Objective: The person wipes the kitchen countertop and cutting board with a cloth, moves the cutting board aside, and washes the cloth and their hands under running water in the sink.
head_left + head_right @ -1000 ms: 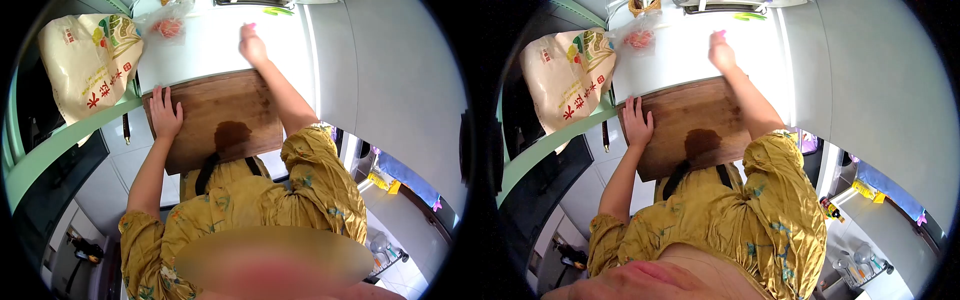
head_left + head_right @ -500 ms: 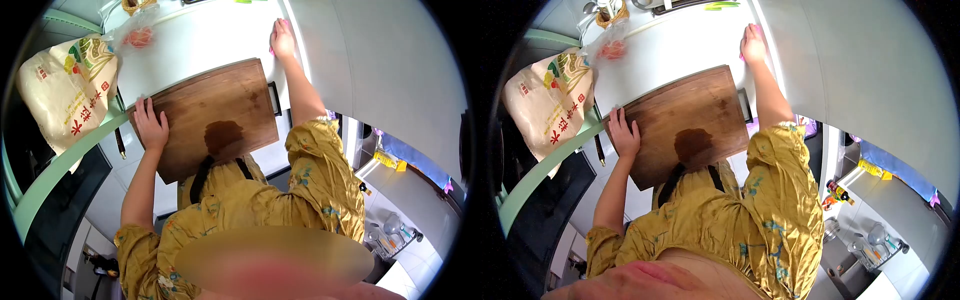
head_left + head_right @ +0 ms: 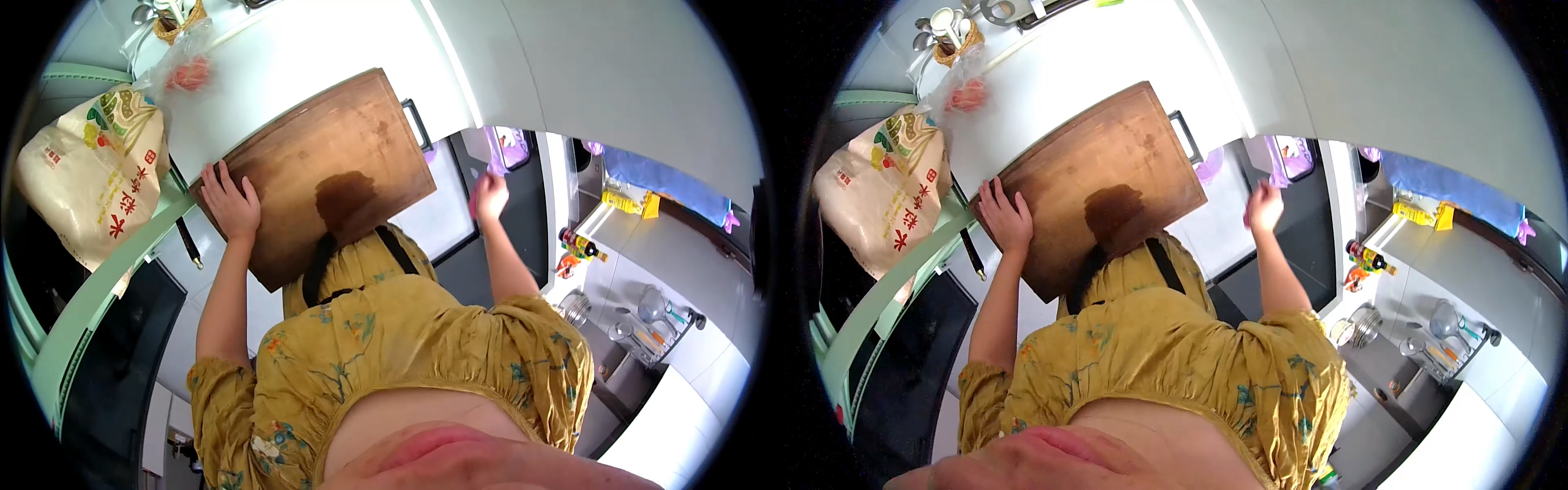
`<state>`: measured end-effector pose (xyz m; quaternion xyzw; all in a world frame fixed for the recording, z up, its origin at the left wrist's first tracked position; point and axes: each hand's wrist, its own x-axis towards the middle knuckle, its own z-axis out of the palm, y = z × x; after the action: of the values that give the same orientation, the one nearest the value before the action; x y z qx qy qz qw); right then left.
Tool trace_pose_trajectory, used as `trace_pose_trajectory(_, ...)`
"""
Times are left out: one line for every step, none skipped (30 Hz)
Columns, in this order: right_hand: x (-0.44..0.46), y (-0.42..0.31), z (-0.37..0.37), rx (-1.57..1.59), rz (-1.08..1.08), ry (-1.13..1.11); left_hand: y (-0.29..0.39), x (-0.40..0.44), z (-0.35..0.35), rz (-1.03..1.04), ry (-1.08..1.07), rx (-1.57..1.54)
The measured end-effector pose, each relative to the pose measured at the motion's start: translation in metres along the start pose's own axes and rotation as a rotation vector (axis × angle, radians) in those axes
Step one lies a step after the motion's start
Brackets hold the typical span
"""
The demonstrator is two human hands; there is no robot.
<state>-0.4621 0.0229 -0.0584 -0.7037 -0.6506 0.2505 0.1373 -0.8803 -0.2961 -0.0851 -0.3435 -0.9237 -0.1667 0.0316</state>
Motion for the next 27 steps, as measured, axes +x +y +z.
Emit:
trace_pose_trajectory(-0.008,-0.064,-0.001,0.108,-0.147,0.028,0.000,0.001,0.000,0.005,-0.001,0.003)
trace_pose_trajectory(0.021,-0.071,0.019,-0.002,-0.613,0.112,0.000,0.003,0.001,0.007,0.005,0.005)
trace_pose_trajectory(0.035,-0.107,0.038,0.020,-0.775,0.135,0.000,0.003,0.001,0.010,0.005,0.003)
trace_pose_trajectory(0.040,-0.153,0.054,-0.026,-0.915,0.138,0.000,0.003,0.001,0.008,0.005,0.003)
trace_pose_trajectory(0.057,-0.190,0.080,-0.140,-1.104,0.199,0.001,0.002,0.002,0.006,0.006,0.003)
trace_pose_trajectory(0.078,-0.213,0.103,-0.304,-1.187,0.223,0.001,0.001,0.001,0.002,0.002,0.006)
trace_pose_trajectory(0.111,-0.211,0.139,-0.481,-1.180,0.276,0.001,0.001,0.002,0.001,-0.003,0.008)
trace_pose_trajectory(0.132,-0.203,0.163,-0.661,-1.165,0.330,0.000,0.003,0.002,0.002,-0.005,0.008)
trace_pose_trajectory(0.133,-0.196,0.164,-0.683,-1.173,0.276,-0.003,0.005,0.002,0.013,-0.001,0.012)
trace_pose_trajectory(0.136,-0.191,0.158,-0.708,-1.190,0.224,-0.003,0.007,0.003,0.018,0.007,0.010)
trace_pose_trajectory(0.133,-0.181,0.145,-0.745,-1.206,0.160,0.000,0.003,0.002,0.015,0.003,0.002)
trace_pose_trajectory(0.121,-0.164,0.128,-0.771,-1.222,0.126,0.000,-0.001,0.001,0.023,-0.002,-0.005)
trace_pose_trajectory(0.104,-0.153,0.105,-0.795,-1.247,0.102,0.001,0.000,0.001,0.026,0.006,-0.013)
trace_pose_trajectory(0.090,-0.127,0.092,-0.806,-1.231,0.087,0.000,0.002,0.001,0.026,0.020,-0.018)
trace_pose_trajectory(0.077,-0.093,0.076,-0.771,-1.231,0.068,-0.001,0.002,0.001,0.012,0.011,-0.011)
trace_pose_trajectory(0.056,-0.073,0.054,-0.738,-1.213,0.073,-0.001,0.003,0.001,0.007,0.018,-0.011)
trace_pose_trajectory(0.048,-0.043,0.041,-0.435,-0.837,-0.180,0.000,0.002,0.000,0.006,0.020,-0.013)
trace_pose_trajectory(0.043,-0.010,0.021,-0.595,-0.675,-0.166,0.000,0.002,0.000,0.009,0.021,-0.016)
trace_pose_trajectory(0.038,0.024,0.001,-0.770,-0.514,-0.169,0.000,0.001,0.001,0.010,0.024,-0.011)
trace_pose_trajectory(0.050,0.050,-0.013,-0.770,-0.427,-0.226,-0.002,0.001,0.002,0.007,0.029,-0.002)
trace_pose_trajectory(0.052,0.036,-0.016,-0.676,-0.559,-0.152,-0.001,0.001,0.005,-0.004,0.037,0.007)
trace_pose_trajectory(0.040,0.012,-0.020,-0.580,-0.674,-0.089,-0.001,-0.002,0.004,-0.003,0.028,0.004)
trace_pose_trajectory(0.047,-0.006,-0.010,-0.429,-0.859,0.016,-0.002,-0.002,0.001,0.004,0.017,0.005)
trace_pose_trajectory(0.046,-0.056,-0.005,-0.385,-0.990,0.103,-0.001,0.002,0.002,0.010,0.025,0.005)
trace_pose_trajectory(0.044,-0.106,-0.002,-0.337,-1.061,0.138,-0.001,0.004,0.004,0.009,0.027,0.008)
trace_pose_trajectory(0.045,-0.147,0.005,-0.297,-1.129,0.204,-0.001,0.003,0.003,0.007,0.021,0.014)
trace_pose_trajectory(0.059,-0.170,0.018,-0.254,-1.217,0.223,-0.001,0.002,0.003,0.001,0.019,0.019)
